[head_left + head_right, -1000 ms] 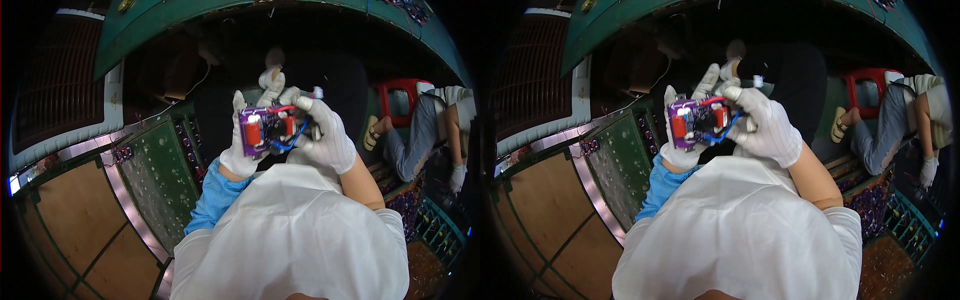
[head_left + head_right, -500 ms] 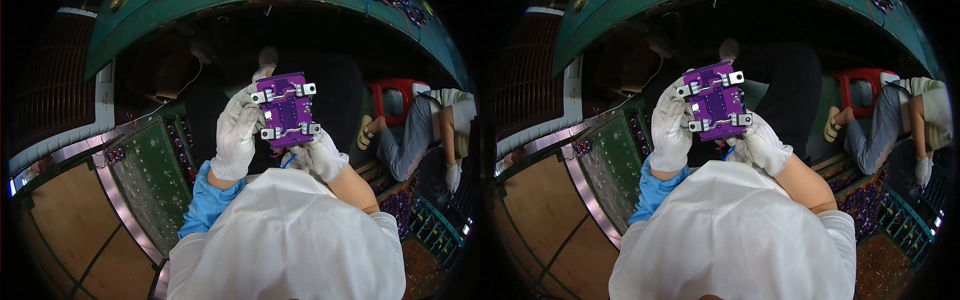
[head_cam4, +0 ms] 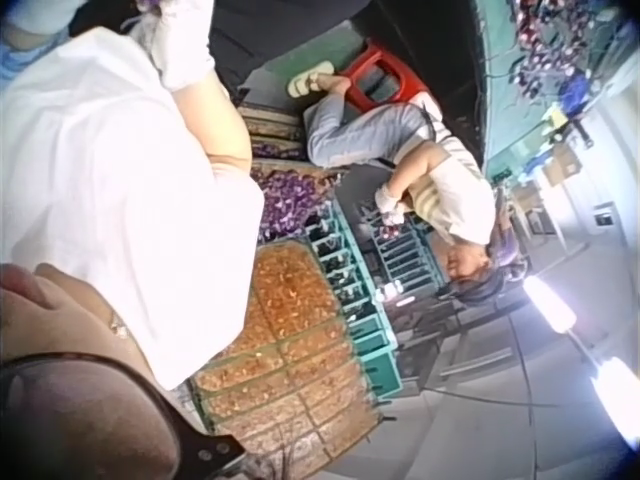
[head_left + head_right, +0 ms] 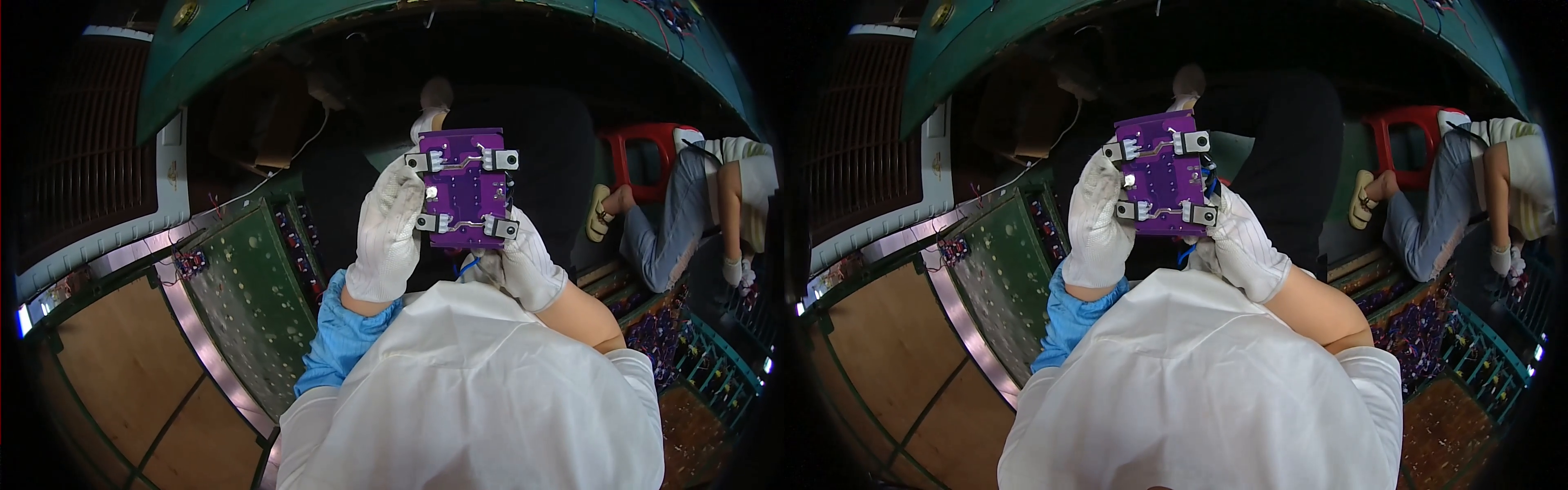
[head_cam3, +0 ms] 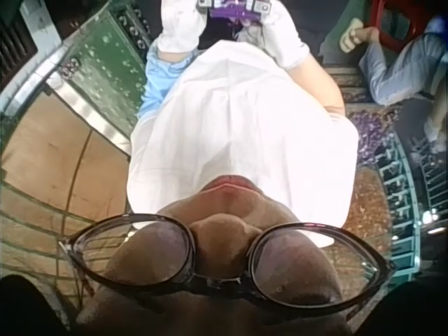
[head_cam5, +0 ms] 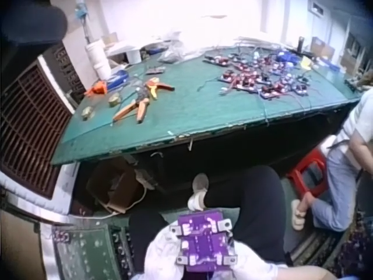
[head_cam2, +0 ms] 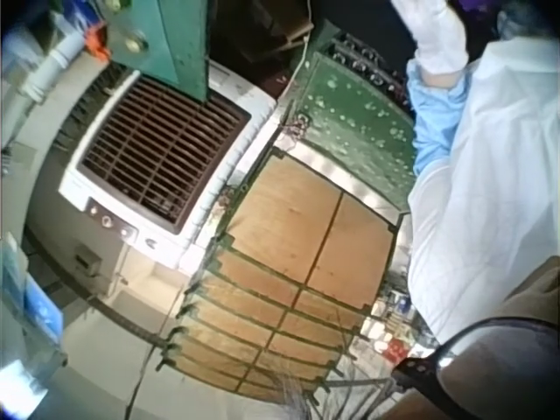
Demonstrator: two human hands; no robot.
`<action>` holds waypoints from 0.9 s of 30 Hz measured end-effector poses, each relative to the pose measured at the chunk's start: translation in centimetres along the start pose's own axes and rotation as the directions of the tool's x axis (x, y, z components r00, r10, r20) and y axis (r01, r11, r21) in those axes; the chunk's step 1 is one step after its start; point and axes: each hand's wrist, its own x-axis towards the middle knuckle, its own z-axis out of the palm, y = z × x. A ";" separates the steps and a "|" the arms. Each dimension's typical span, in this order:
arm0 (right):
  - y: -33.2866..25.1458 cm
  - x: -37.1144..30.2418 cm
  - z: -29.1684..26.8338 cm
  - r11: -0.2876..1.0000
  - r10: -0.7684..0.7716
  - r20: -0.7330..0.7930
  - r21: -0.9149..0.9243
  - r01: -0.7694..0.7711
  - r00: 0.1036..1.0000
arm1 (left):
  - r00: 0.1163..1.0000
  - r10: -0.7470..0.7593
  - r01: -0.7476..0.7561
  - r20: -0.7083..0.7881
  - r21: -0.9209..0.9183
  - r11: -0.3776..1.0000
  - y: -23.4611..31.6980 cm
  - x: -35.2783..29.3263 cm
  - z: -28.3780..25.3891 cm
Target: The person assembles electronic components onto a purple printed circuit board, using pliers to manipulate wires and components.
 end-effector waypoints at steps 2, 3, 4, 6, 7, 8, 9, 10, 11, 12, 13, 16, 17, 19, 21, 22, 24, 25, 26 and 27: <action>0.8 0.6 -0.9 1.000 -0.028 0.012 0.002 0.028 1.000 | 0.986 0.167 -0.150 -0.007 0.402 0.903 -1.4 0.2 -1.3; 1.1 0.8 -1.2 0.999 -0.053 0.023 0.002 0.053 0.998 | 0.946 0.320 -0.254 0.052 0.731 0.633 -2.0 0.2 -1.9; 0.7 0.5 -1.0 0.999 -0.054 0.016 0.001 0.054 0.998 | 0.947 0.315 -0.253 0.054 0.728 0.637 -1.5 0.2 -1.2; -0.6 0.0 -0.3 1.000 0.002 0.107 0.026 -0.005 0.994 | 0.998 -0.052 0.053 -0.041 0.021 0.998 0.2 0.1 0.7; -0.4 0.6 -0.9 0.993 0.114 0.065 -0.026 -0.113 0.991 | 0.996 -0.037 0.043 -0.084 0.064 0.997 0.4 0.2 0.8; -0.4 0.6 -1.3 0.994 0.110 0.068 -0.032 -0.109 0.992 | 0.996 -0.032 0.037 -0.081 0.063 0.997 0.5 0.2 0.7; -0.7 0.6 -1.4 0.998 0.032 0.046 -0.060 -0.030 0.998 | 0.996 -0.026 0.031 -0.090 0.048 0.998 0.6 0.2 0.6; -1.2 0.6 -1.0 0.995 -0.044 0.027 -0.090 0.046 0.999 | 0.995 -0.022 0.025 -0.101 0.032 0.999 0.7 0.2 0.5; -1.4 0.7 -1.7 0.971 -0.127 -0.032 -0.207 0.118 0.991 | 0.997 0.019 -0.014 -0.071 0.064 0.998 0.8 0.2 0.4; -1.5 0.5 -1.4 0.931 -0.310 -0.102 -0.236 0.279 0.945 | 0.997 0.025 -0.021 -0.070 0.059 0.998 1.0 0.2 0.3; -1.3 0.5 -1.6 0.872 -0.415 -0.056 -0.309 0.380 0.908 | 0.997 0.036 -0.027 -0.062 0.125 0.992 1.1 0.2 0.2; 0.4 1.5 -2.8 0.725 -0.614 0.180 -0.257 0.639 0.769 | 0.999 0.038 -0.031 -0.022 0.270 0.962 1.5 -0.1 0.5; -0.1 1.4 -2.8 0.635 -0.619 0.284 -0.367 0.680 0.732 | 0.999 0.019 -0.009 -0.032 0.288 0.958 1.4 -0.1 0.6; 0.2 1.4 -1.6 0.573 -0.668 0.350 -0.323 0.753 0.657 | 0.999 0.003 0.008 -0.036 0.301 0.953 1.3 -0.1 0.9; 0.4 1.3 -2.8 0.322 -0.692 0.430 -0.535 0.781 0.580 | 0.995 0.091 -0.097 0.033 0.284 0.954 1.1 -0.3 1.3; 0.8 1.2 -2.6 0.284 -0.722 0.395 -0.581 0.763 0.569 | 0.989 0.070 -0.091 0.128 0.173 0.981 0.8 -0.6 0.9; 0.5 1.2 -2.1 0.304 -0.747 0.367 -0.553 0.776 0.554 | 0.993 0.091 -0.100 0.072 0.134 0.986 0.4 -1.1 1.5; 0.4 1.1 -1.8 0.320 -0.753 0.352 -0.543 0.777 0.556 | 0.978 0.182 -0.193 0.105 0.116 0.974 0.0 -1.5 1.9; 0.4 1.0 -1.5 0.336 -0.758 0.337 -0.532 0.777 0.558 | 0.953 0.270 -0.284 0.136 0.096 0.954 -0.3 -1.6 2.2; 0.4 0.8 -1.3 0.336 -0.758 0.338 -0.531 0.778 0.558 | 0.951 0.236 -0.241 0.199 0.002 0.971 -0.6 -1.4 1.4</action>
